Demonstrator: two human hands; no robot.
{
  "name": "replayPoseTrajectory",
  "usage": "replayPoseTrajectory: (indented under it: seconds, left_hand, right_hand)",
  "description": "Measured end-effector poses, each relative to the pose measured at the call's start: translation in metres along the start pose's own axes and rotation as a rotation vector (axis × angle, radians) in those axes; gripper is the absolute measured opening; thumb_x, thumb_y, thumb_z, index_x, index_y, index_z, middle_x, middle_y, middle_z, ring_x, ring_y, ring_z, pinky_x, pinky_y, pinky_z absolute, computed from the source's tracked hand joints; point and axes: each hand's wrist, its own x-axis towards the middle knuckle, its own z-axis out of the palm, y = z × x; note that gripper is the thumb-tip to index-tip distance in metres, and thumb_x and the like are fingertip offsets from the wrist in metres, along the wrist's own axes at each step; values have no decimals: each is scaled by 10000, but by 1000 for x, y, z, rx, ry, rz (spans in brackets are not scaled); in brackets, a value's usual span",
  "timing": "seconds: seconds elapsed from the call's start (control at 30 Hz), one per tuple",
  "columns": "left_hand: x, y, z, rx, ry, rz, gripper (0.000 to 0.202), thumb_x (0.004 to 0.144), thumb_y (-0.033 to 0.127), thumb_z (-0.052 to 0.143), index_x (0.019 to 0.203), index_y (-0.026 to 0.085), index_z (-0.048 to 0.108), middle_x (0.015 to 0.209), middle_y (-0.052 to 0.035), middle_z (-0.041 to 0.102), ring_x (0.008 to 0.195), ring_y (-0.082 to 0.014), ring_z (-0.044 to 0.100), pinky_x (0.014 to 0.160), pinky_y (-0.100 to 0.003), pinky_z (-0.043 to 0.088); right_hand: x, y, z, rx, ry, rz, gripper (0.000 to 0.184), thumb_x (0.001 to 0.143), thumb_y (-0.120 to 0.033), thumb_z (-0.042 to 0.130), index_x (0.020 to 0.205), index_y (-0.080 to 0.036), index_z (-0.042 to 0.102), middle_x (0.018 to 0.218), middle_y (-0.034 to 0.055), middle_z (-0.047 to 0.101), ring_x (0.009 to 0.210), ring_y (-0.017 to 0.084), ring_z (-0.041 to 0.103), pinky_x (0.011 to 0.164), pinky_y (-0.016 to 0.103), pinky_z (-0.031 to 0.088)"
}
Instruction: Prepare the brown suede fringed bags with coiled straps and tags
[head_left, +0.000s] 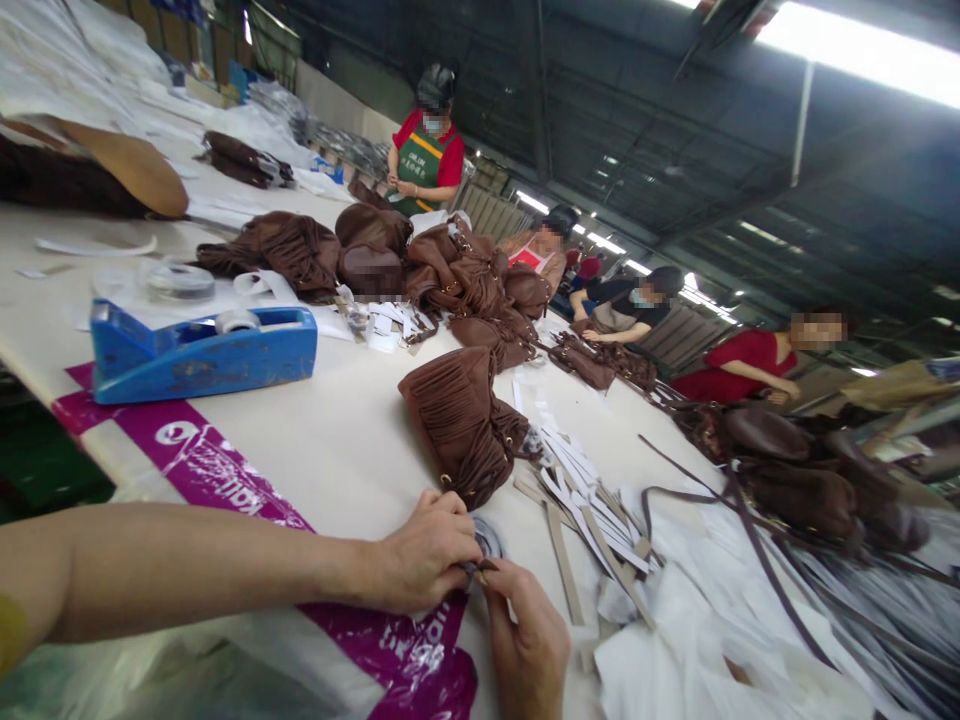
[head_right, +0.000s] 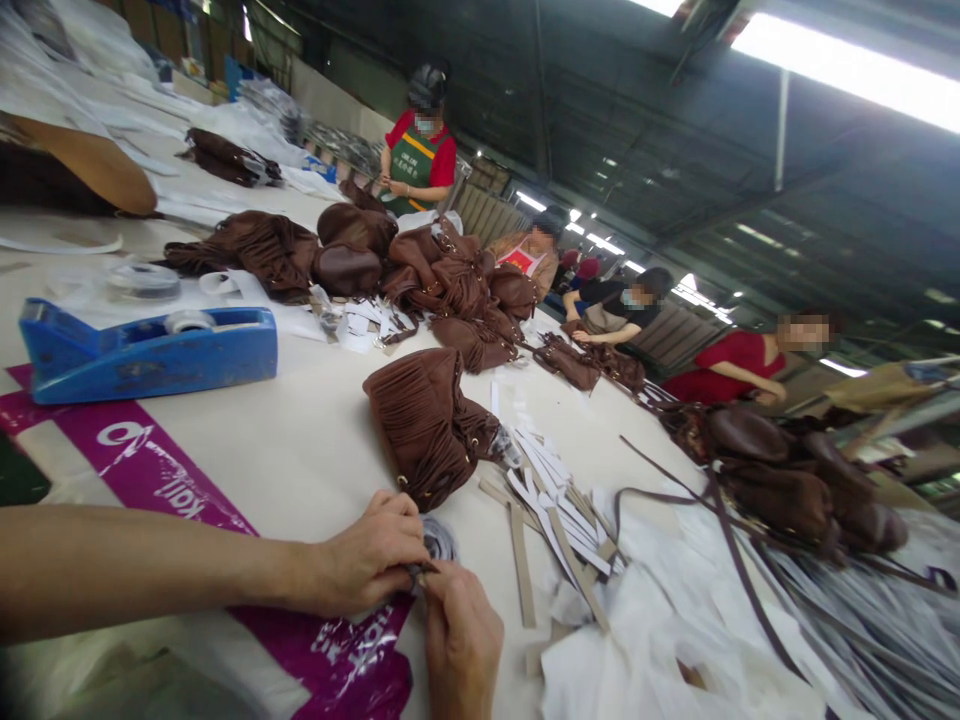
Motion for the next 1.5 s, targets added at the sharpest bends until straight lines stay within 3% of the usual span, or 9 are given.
replayPoseTrajectory:
  seconds: [0.13,0.23,0.3,0.47,0.63,0.87,1.17,1.33,1.5]
  left_hand:
    - [5,1,0,-13,-30,3,81,783,152,629,738,180,569,812,6,628,910,-184,444,816,-354,264]
    - [6,-1,0,-27,-42,14,93,780,154,632,725,179,561,801,2,624,922,-190,444,819,-350,272]
    - [6,-3,0,-32,-45,19,108,774,145,634,710,176,552,792,2,617,931,-192,444,825,-348,275]
    - [5,-4,3,-28,-40,14,104,767,137,646,729,181,561,807,6,612,932,-190,434,825,-340,284]
    - [3,-1,-1,-18,-26,26,90,777,135,645,767,190,575,821,14,620,934,-186,435,840,-339,278]
    - [1,-2,-3,93,-11,84,193,915,237,515,744,187,590,827,-8,621,927,-193,444,852,-374,262]
    - [-3,-7,-2,317,-29,249,119,873,200,515,828,181,623,865,-61,612,921,-234,449,1027,-501,183]
    - [-4,-8,2,240,1,195,189,914,320,512,839,200,637,870,-35,614,966,-232,454,1058,-521,163]
    - [-2,-6,6,183,2,132,234,924,308,496,765,201,631,844,-21,609,965,-221,448,1053,-522,164]
  right_hand:
    - [-3,6,-4,115,-7,111,114,873,-165,585,927,-240,650,1009,49,713,906,180,695,769,267,574]
    - [-7,10,-6,336,-17,276,387,861,-171,605,1233,-256,538,1149,81,682,989,203,692,807,311,595]
    - [-8,12,-8,424,-40,346,453,865,-175,597,1296,-262,488,1186,87,670,1020,210,683,829,330,594]
    - [2,9,-10,204,-136,250,184,867,-203,587,1004,-231,706,1128,93,675,1063,239,639,896,367,546]
    - [6,2,-3,65,-56,176,155,889,-228,555,798,-231,681,970,52,691,884,193,671,753,287,545]
    - [2,-6,7,80,31,233,152,908,-218,517,843,-224,655,924,45,687,868,182,653,753,278,526]
    - [2,-17,9,169,21,389,174,902,-273,525,830,-217,673,1004,71,680,947,214,628,831,341,506]
    - [-2,-13,10,142,41,374,177,905,-287,534,843,-218,684,1012,69,679,961,209,628,856,338,501]
    - [-4,-6,-3,117,-112,281,182,894,-277,570,1007,-233,706,1145,82,663,1066,220,621,917,350,508]
